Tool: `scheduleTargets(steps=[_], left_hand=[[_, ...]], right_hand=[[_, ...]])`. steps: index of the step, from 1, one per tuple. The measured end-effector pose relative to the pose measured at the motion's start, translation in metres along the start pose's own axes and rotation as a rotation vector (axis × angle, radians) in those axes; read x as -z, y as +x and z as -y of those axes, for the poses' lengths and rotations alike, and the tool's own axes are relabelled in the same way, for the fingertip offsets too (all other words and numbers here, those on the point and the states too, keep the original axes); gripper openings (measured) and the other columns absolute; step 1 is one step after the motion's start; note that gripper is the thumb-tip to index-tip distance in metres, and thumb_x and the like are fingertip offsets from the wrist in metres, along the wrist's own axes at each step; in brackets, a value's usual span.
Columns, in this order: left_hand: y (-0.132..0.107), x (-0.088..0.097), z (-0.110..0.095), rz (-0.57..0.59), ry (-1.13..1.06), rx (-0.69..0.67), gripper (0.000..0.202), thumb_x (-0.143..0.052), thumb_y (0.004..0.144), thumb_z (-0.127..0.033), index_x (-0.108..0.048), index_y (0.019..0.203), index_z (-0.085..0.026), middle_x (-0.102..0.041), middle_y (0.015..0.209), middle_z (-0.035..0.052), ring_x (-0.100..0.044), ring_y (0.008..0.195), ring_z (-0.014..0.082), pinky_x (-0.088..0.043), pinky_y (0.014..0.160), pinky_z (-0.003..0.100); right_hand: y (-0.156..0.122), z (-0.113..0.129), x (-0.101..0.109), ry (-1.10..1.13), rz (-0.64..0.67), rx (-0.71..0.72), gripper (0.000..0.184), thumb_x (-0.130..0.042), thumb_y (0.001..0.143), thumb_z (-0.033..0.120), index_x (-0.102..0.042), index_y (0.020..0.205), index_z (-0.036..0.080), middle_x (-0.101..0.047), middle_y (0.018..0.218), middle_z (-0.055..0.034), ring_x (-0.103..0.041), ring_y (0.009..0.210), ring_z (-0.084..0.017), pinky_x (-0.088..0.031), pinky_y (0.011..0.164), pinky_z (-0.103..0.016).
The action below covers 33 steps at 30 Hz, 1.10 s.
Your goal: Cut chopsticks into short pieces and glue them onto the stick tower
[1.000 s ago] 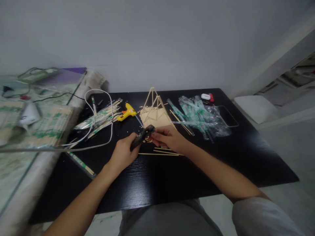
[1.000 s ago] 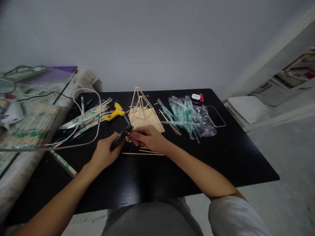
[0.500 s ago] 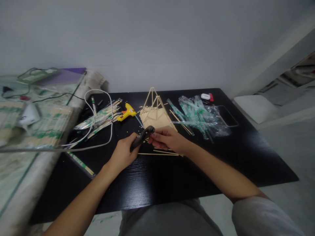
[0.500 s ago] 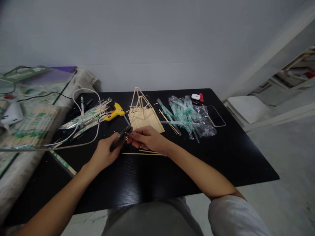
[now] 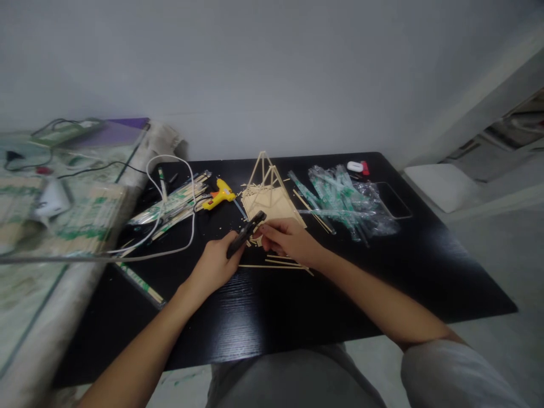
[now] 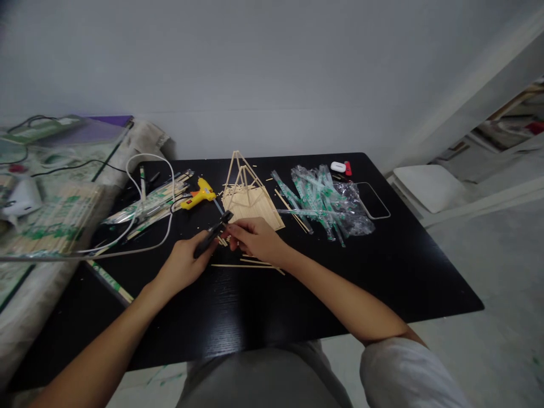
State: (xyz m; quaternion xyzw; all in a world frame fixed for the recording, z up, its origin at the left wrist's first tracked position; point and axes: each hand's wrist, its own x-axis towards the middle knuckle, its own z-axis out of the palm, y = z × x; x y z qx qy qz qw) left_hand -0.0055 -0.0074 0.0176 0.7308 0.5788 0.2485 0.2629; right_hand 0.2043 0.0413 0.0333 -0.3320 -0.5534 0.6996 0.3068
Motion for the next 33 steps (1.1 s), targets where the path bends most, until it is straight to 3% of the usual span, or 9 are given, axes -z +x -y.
scheduleTargets(steps=[5,8,18,23,28,33], left_hand=[[0.0012,-0.0007,-0.0002,-0.035,0.029,0.012,0.018,-0.050,0.095,-0.032,-0.060,0.085,-0.020,-0.061,0.068,-0.0008,-0.058,0.059,0.0153,-0.040,0.061,0.026],[0.0006,0.0007,-0.0008,-0.048,0.040,-0.003,0.014,-0.052,0.095,-0.030,-0.058,0.086,-0.020,-0.062,0.072,-0.0007,-0.060,0.063,0.0158,-0.041,0.063,0.026],[0.0007,0.0036,0.0019,-0.066,0.066,-0.036,0.009,-0.051,0.093,-0.024,-0.059,0.095,-0.021,-0.066,0.085,0.0027,-0.064,0.076,0.0198,-0.045,0.073,0.030],[0.0004,0.0042,0.0007,-0.065,0.049,-0.045,0.011,-0.050,0.093,-0.024,-0.059,0.098,-0.021,-0.066,0.086,0.0029,-0.064,0.078,0.0198,-0.045,0.074,0.030],[0.0000,0.0035,0.0001,-0.051,0.059,-0.031,0.008,-0.050,0.093,-0.024,-0.057,0.093,-0.021,-0.064,0.080,0.0013,-0.063,0.073,0.0187,-0.044,0.070,0.028],[0.0001,0.0035,-0.0011,-0.034,0.092,-0.018,0.008,-0.050,0.091,-0.023,-0.049,0.084,-0.023,-0.058,0.072,-0.0010,-0.060,0.065,0.0172,-0.041,0.064,0.027]], right_hand=[[-0.0010,0.0002,-0.0032,-0.128,-0.122,0.115,0.028,-0.071,0.087,0.043,-0.062,0.091,0.016,-0.066,0.073,0.0007,-0.047,0.050,-0.006,-0.036,0.045,-0.019],[-0.0028,0.0037,-0.0038,-0.174,-0.116,0.145,0.026,-0.066,0.090,0.042,-0.062,0.086,0.017,-0.067,0.074,0.0001,-0.050,0.051,-0.007,-0.038,0.048,-0.020],[-0.0023,0.0018,-0.0002,-0.179,-0.052,0.154,0.027,-0.063,0.092,0.044,-0.065,0.085,0.017,-0.067,0.076,-0.0006,-0.052,0.054,-0.008,-0.038,0.050,-0.021],[-0.0012,0.0010,0.0018,-0.138,0.005,0.146,0.030,-0.063,0.093,0.045,-0.066,0.086,0.016,-0.067,0.077,-0.0009,-0.046,0.054,-0.008,-0.036,0.052,-0.022],[-0.0006,0.0006,0.0033,-0.176,0.001,0.135,0.033,-0.061,0.095,0.047,-0.066,0.084,0.016,-0.062,0.070,0.0007,-0.040,0.053,-0.008,-0.028,0.049,-0.022],[-0.0005,0.0007,0.0029,-0.262,-0.050,0.159,0.036,-0.060,0.095,0.048,-0.065,0.080,0.016,-0.058,0.064,0.0018,-0.042,0.055,-0.009,-0.029,0.051,-0.022]])
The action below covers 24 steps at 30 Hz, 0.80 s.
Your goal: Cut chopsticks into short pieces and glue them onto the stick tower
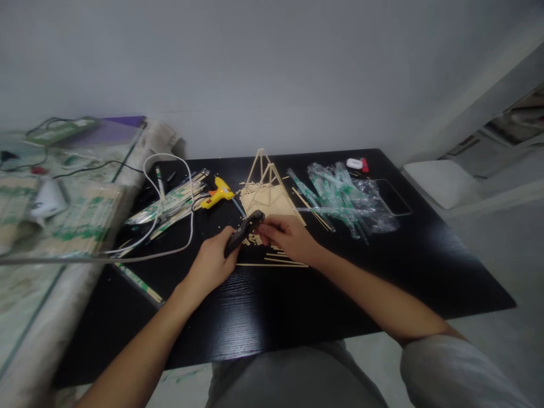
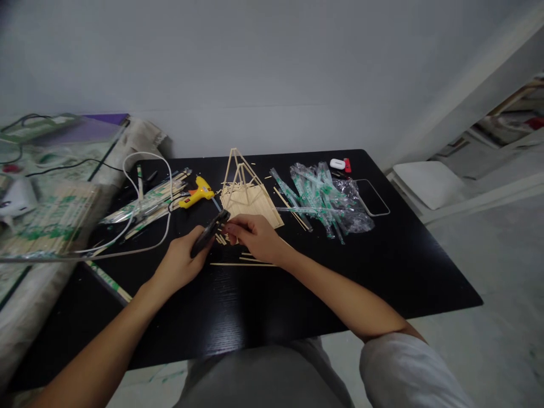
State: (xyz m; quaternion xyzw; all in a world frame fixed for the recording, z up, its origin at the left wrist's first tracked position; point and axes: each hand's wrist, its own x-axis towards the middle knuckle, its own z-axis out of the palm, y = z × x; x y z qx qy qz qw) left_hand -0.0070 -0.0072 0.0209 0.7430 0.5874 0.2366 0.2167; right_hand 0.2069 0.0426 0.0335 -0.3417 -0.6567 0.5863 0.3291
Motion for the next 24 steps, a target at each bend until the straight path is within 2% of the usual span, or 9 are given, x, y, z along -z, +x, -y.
scheduleTargets(steps=[6,10,15,20,24], left_hand=[[0.000,-0.001,0.002,0.017,0.010,0.019,0.013,-0.049,0.093,-0.025,-0.045,0.080,-0.024,-0.056,0.067,-0.0016,-0.057,0.058,0.0164,-0.038,0.060,0.027],[0.001,-0.001,0.002,0.034,-0.040,0.032,0.016,-0.049,0.094,-0.030,-0.050,0.081,-0.023,-0.056,0.067,-0.0018,-0.057,0.061,0.0162,-0.039,0.062,0.027],[0.004,-0.001,0.004,0.122,-0.250,0.115,0.026,-0.051,0.094,-0.040,-0.060,0.081,-0.019,-0.062,0.073,-0.0010,-0.056,0.068,0.0162,-0.042,0.064,0.027],[0.005,-0.002,0.009,0.153,-0.417,0.241,0.029,-0.057,0.090,-0.045,-0.057,0.076,-0.020,-0.050,0.057,-0.0050,-0.047,0.054,0.0134,-0.037,0.054,0.025],[0.005,-0.002,0.012,0.261,-0.599,0.342,0.031,-0.062,0.087,-0.047,-0.058,0.076,-0.019,-0.047,0.052,-0.0062,-0.042,0.047,0.0107,-0.032,0.046,0.023]], right_hand=[[0.001,-0.002,0.000,-0.015,-0.023,-0.033,0.034,-0.059,0.095,0.046,-0.067,0.083,0.015,-0.060,0.065,0.0011,-0.042,0.054,-0.009,-0.031,0.051,-0.022],[0.003,-0.002,0.001,0.018,-0.024,-0.058,0.030,-0.059,0.095,0.043,-0.068,0.088,0.015,-0.060,0.066,0.0015,-0.041,0.051,-0.008,-0.030,0.048,-0.021],[0.002,0.000,0.001,0.111,0.015,-0.101,0.026,-0.059,0.095,0.038,-0.068,0.090,0.014,-0.063,0.068,0.0006,-0.039,0.048,-0.006,-0.026,0.044,-0.019],[0.002,0.003,0.002,0.233,0.053,-0.161,0.028,-0.062,0.093,0.041,-0.067,0.090,0.013,-0.062,0.070,0.0012,-0.034,0.045,-0.004,-0.021,0.040,-0.019],[0.002,0.005,0.002,0.249,0.061,-0.157,0.030,-0.062,0.094,0.043,-0.067,0.090,0.013,-0.061,0.069,0.0011,-0.035,0.045,-0.004,-0.023,0.041,-0.019]])
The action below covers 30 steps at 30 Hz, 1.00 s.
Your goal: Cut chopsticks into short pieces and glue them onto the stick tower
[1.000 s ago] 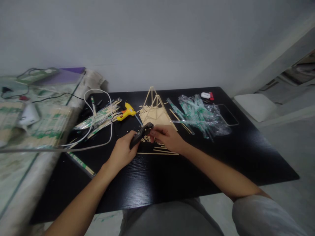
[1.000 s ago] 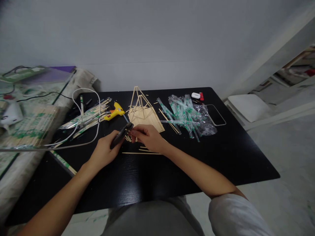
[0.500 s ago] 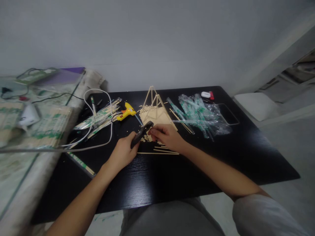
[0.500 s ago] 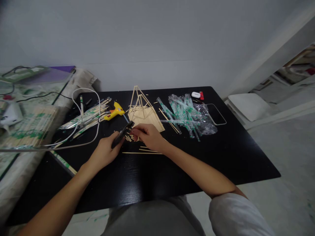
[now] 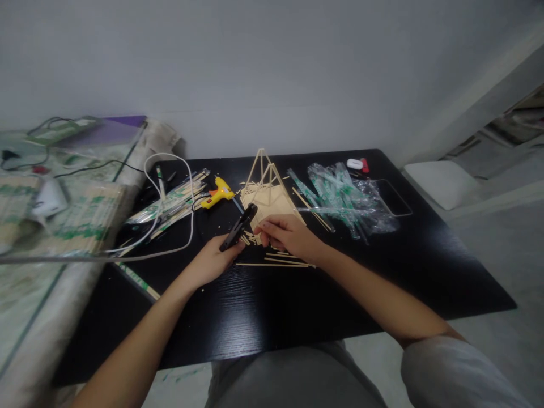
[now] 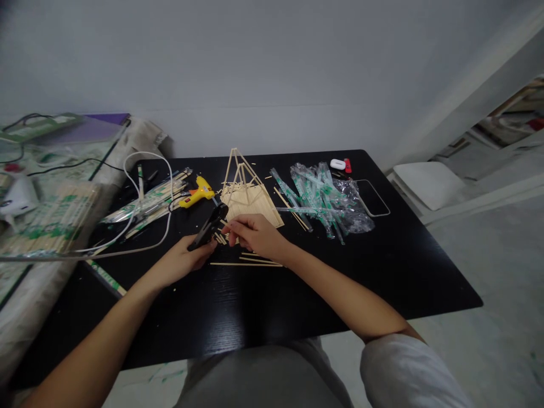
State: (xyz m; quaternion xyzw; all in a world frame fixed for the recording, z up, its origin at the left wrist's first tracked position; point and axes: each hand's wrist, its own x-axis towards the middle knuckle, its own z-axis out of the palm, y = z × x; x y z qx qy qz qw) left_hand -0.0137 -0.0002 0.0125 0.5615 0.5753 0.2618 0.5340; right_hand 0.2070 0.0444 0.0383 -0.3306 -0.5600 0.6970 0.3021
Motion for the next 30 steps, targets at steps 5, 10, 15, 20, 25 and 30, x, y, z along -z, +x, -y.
scheduleTargets(steps=[5,10,15,20,25,30], left_hand=[[-0.005,0.003,-0.006,0.182,-0.275,0.135,0.033,-0.066,0.087,-0.047,-0.064,0.081,-0.014,-0.051,0.053,-0.0034,-0.048,0.045,0.0100,-0.033,0.044,0.021],[-0.008,0.004,-0.011,0.286,-0.422,0.195,0.032,-0.069,0.086,-0.042,-0.069,0.089,-0.011,-0.057,0.057,0.0001,-0.055,0.049,0.0123,-0.044,0.047,0.023],[-0.009,0.003,-0.010,0.322,-0.504,0.229,0.033,-0.071,0.085,-0.040,-0.071,0.095,-0.009,-0.063,0.066,0.0041,-0.062,0.055,0.0148,-0.055,0.055,0.028],[-0.010,0.004,-0.011,0.407,-0.444,0.180,0.036,-0.066,0.089,-0.043,-0.071,0.096,-0.008,-0.065,0.061,0.0053,-0.062,0.050,0.0141,-0.047,0.048,0.022],[-0.012,0.001,-0.011,0.502,-0.465,0.189,0.036,-0.068,0.088,-0.043,-0.072,0.093,-0.008,-0.065,0.060,0.0052,-0.061,0.049,0.0135,-0.047,0.049,0.022],[-0.013,-0.003,-0.013,0.508,-0.398,0.192,0.037,-0.069,0.086,-0.045,-0.073,0.089,-0.009,-0.064,0.059,0.0042,-0.058,0.048,0.0122,-0.043,0.045,0.022]], right_hand=[[0.000,0.003,0.003,-0.023,-0.076,0.027,0.032,-0.063,0.092,0.045,-0.067,0.092,0.014,-0.057,0.066,0.0025,-0.034,0.046,-0.005,-0.021,0.041,-0.020],[0.002,0.005,0.005,-0.001,-0.217,0.031,0.034,-0.069,0.087,0.044,-0.062,0.104,0.015,-0.053,0.062,0.0059,-0.035,0.047,-0.005,-0.021,0.042,-0.020],[0.002,0.005,0.005,-0.031,-0.218,0.029,0.041,-0.071,0.085,0.044,-0.061,0.113,0.015,-0.043,0.057,0.0096,-0.031,0.046,-0.006,-0.021,0.043,-0.021],[0.001,0.006,0.006,-0.073,-0.080,-0.041,0.036,-0.076,0.082,0.042,-0.065,0.103,0.016,-0.036,0.055,0.0110,-0.029,0.046,-0.006,-0.019,0.042,-0.021],[0.002,0.005,0.007,-0.003,0.023,-0.102,0.034,-0.082,0.076,0.043,-0.062,0.083,0.016,-0.039,0.055,0.0105,-0.028,0.044,-0.004,-0.018,0.041,-0.021],[0.002,0.009,0.009,-0.042,-0.044,-0.128,0.034,-0.084,0.071,0.039,-0.058,0.069,0.017,-0.037,0.049,0.0109,-0.028,0.043,-0.004,-0.016,0.041,-0.022]])
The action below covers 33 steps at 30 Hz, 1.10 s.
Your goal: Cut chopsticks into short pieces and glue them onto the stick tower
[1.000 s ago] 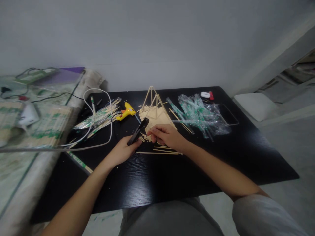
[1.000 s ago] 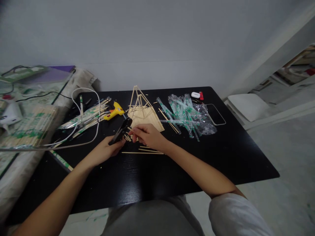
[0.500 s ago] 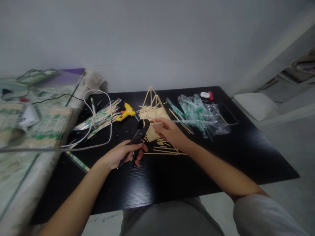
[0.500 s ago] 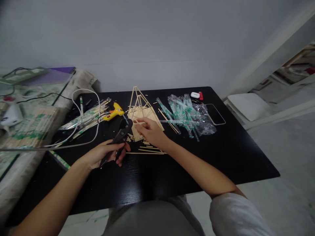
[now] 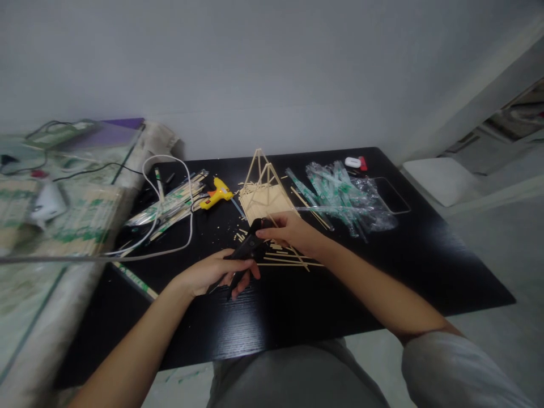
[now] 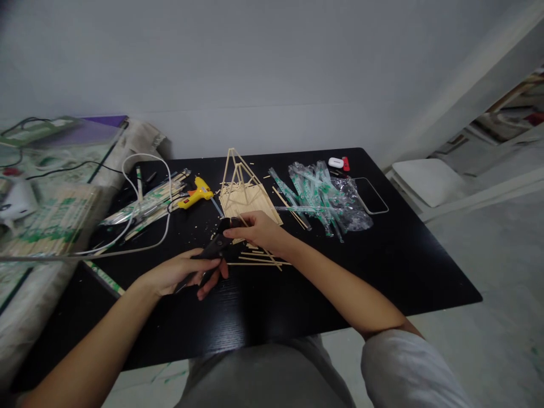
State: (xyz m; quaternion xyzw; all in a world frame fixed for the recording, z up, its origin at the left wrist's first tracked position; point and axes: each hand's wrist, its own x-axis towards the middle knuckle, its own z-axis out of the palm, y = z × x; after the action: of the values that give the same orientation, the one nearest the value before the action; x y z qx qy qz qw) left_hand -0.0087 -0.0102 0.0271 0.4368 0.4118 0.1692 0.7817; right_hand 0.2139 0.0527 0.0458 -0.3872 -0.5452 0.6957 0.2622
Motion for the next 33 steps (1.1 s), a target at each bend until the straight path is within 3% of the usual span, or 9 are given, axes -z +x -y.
scheduleTargets(steps=[8,12,17,22,24,30,33], left_hand=[[-0.001,-0.001,-0.005,0.004,0.216,0.022,0.036,-0.064,0.089,-0.046,-0.073,0.091,-0.011,-0.063,0.059,0.0020,-0.056,0.047,0.0104,-0.031,0.044,0.021],[0.000,-0.003,-0.005,0.016,0.262,0.059,0.036,-0.063,0.088,-0.046,-0.071,0.089,-0.011,-0.062,0.058,0.0003,-0.055,0.048,0.0105,-0.036,0.048,0.023],[0.000,-0.002,-0.002,0.060,0.302,0.074,0.036,-0.062,0.089,-0.047,-0.071,0.090,-0.012,-0.061,0.059,-0.0010,-0.053,0.048,0.0105,-0.041,0.050,0.024],[0.000,0.000,0.001,0.088,0.369,0.101,0.033,-0.060,0.091,-0.045,-0.070,0.090,-0.013,-0.059,0.059,-0.0021,-0.051,0.048,0.0095,-0.041,0.050,0.022],[0.000,0.001,0.002,0.117,0.395,0.110,0.033,-0.059,0.092,-0.044,-0.070,0.090,-0.014,-0.057,0.057,-0.0028,-0.050,0.047,0.0090,-0.040,0.050,0.022],[-0.004,0.004,-0.004,0.257,0.404,0.087,0.031,-0.061,0.092,-0.042,-0.071,0.083,-0.015,-0.055,0.054,-0.0026,-0.046,0.045,0.0087,-0.034,0.046,0.021],[-0.008,0.007,-0.007,0.245,0.360,0.015,0.030,-0.064,0.089,-0.042,-0.071,0.081,-0.014,-0.055,0.053,-0.0023,-0.046,0.045,0.0085,-0.034,0.048,0.022]], right_hand=[[-0.001,0.009,0.010,-0.157,0.027,-0.066,0.024,-0.082,0.068,0.031,-0.067,0.074,0.013,-0.044,0.050,0.0092,-0.030,0.045,-0.005,-0.016,0.044,-0.023],[-0.002,0.013,0.015,-0.261,0.034,-0.034,0.023,-0.082,0.065,0.029,-0.072,0.078,0.012,-0.043,0.053,0.0090,-0.035,0.051,-0.006,-0.022,0.050,-0.023],[-0.006,0.017,0.023,-0.425,0.092,0.023,0.027,-0.084,0.066,0.032,-0.074,0.081,0.012,-0.034,0.052,0.0116,-0.028,0.050,-0.005,-0.019,0.050,-0.024],[-0.012,0.024,0.026,-0.420,0.135,0.087,0.024,-0.083,0.071,0.035,-0.072,0.077,0.013,-0.033,0.050,0.0115,-0.027,0.048,-0.006,-0.019,0.049,-0.024],[-0.012,0.024,0.028,-0.407,0.103,0.122,0.026,-0.082,0.073,0.038,-0.073,0.076,0.014,-0.035,0.050,0.0104,-0.027,0.048,-0.006,-0.019,0.049,-0.024],[-0.001,0.008,0.023,-0.589,-0.207,0.261,0.027,-0.078,0.081,0.040,-0.073,0.072,0.015,-0.034,0.051,0.0088,-0.029,0.051,-0.008,-0.022,0.053,-0.025],[0.003,-0.006,0.008,-0.760,-0.189,0.260,0.021,-0.074,0.086,0.032,-0.074,0.075,0.014,-0.047,0.056,0.0052,-0.040,0.056,-0.010,-0.028,0.059,-0.025]])
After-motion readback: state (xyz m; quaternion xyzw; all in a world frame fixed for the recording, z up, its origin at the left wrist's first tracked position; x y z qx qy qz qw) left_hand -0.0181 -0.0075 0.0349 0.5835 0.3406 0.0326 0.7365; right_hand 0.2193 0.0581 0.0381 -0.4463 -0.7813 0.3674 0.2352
